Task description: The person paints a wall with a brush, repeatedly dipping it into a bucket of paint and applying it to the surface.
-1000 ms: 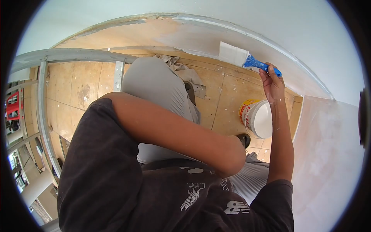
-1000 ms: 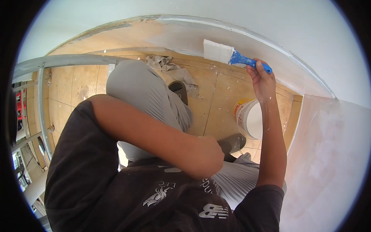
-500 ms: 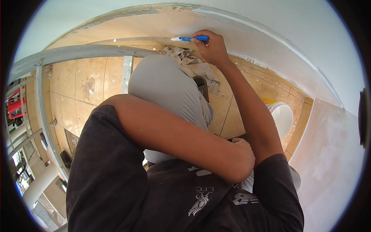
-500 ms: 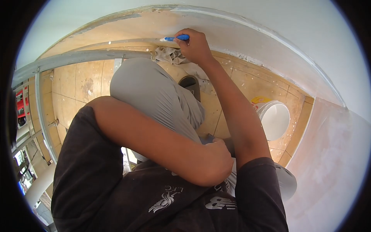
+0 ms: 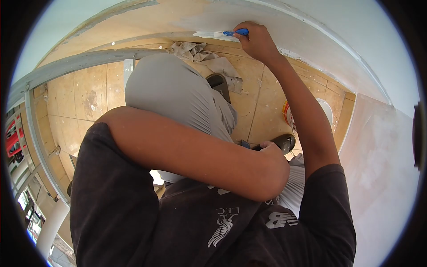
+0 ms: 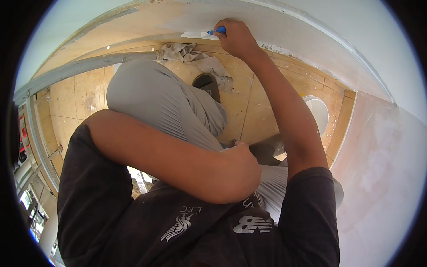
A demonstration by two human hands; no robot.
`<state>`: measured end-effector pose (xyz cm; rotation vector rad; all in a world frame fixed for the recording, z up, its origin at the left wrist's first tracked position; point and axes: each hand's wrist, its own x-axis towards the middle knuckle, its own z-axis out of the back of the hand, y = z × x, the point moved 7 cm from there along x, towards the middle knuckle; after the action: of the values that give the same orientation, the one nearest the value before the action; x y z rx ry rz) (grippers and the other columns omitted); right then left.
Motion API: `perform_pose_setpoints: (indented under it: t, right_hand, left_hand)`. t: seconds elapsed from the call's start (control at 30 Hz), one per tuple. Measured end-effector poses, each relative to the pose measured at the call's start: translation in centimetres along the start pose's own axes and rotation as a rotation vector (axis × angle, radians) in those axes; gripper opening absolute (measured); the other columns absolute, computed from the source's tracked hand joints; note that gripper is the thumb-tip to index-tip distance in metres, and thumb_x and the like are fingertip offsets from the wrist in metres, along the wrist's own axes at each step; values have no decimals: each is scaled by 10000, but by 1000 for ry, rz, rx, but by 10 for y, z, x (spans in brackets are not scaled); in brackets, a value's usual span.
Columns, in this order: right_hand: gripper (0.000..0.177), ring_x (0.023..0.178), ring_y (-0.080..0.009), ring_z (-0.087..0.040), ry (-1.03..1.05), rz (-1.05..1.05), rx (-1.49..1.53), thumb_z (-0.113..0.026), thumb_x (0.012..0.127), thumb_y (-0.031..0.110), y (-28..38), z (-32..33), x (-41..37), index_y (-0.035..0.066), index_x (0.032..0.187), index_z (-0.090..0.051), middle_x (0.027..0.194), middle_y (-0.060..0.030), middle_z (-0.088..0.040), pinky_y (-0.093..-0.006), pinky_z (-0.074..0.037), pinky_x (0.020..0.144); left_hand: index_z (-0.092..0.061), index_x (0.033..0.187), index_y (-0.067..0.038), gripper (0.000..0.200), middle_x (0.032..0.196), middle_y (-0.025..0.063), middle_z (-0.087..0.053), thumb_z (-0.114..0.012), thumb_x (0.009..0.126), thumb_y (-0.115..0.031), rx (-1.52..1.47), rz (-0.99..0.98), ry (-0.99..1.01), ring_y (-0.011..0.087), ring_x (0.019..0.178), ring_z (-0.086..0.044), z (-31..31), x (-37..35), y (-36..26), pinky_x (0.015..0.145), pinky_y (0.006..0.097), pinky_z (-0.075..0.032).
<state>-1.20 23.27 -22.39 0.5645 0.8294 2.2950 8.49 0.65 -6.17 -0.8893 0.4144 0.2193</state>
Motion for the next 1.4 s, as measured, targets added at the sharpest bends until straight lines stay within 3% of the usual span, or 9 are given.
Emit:
perform_pose_setpoints:
  t: [0.1,0.3,0.57,0.67,0.8,0.87,1.4]
  right_hand:
    - [148,656,-261,-620,28,-80,-16,-700,862,106,-20,24,-18,22,985,-691,842,-154,-696,-335,-511,663]
    - [155,669,-257,-627,28,-209,-71,-701,867,103,-58,74,-58,22,999,-693,836,-156,-700,-335,-517,675]
    - [146,717,-244,-645,-1,-250,-99,-687,873,58,-104,132,-104,7,1010,-687,864,-156,-706,-329,-528,717]
    - [153,647,-243,-600,-55,-214,-90,-707,857,103,-123,151,-122,32,993,-707,807,-146,-698,-335,-498,656]
    - [146,677,-229,-603,-56,-285,-96,-696,867,77,-139,177,-142,18,1000,-698,828,-136,-700,-327,-500,679]
    - [134,721,-207,-615,-30,-335,-130,-686,875,44,-145,189,-152,-1,1002,-685,857,-126,-703,-307,-511,718]
    - [128,682,-169,-543,-65,-438,-198,-689,874,23,-217,276,-222,8,1001,-677,837,-88,-672,-300,-463,660]
  left_hand:
    - [-745,847,-70,147,812,80,-718,-691,759,-175,-23,3,22,251,775,-700,1,0,0,707,397,-480]
    - [-726,758,-44,144,752,116,-703,-678,734,-178,-102,17,-136,265,719,-700,-6,9,7,641,388,-503]
    - [-705,726,-3,166,703,158,-684,-646,737,-158,-129,67,-53,301,677,-693,-7,17,13,638,422,-513]
    - [-696,713,-6,176,684,161,-677,-633,748,-167,-137,97,-21,305,661,-687,-8,23,18,638,424,-506]
    - [-678,692,-14,190,667,160,-669,-624,757,-183,-136,115,-45,305,645,-678,-7,29,21,652,427,-497]
    - [-672,694,-17,190,660,161,-664,-622,764,-186,-133,108,-35,313,643,-675,-4,31,21,663,433,-494]
    - [-656,778,-13,200,670,165,-658,-585,793,-199,-106,169,45,343,650,-663,14,63,46,686,447,-494]
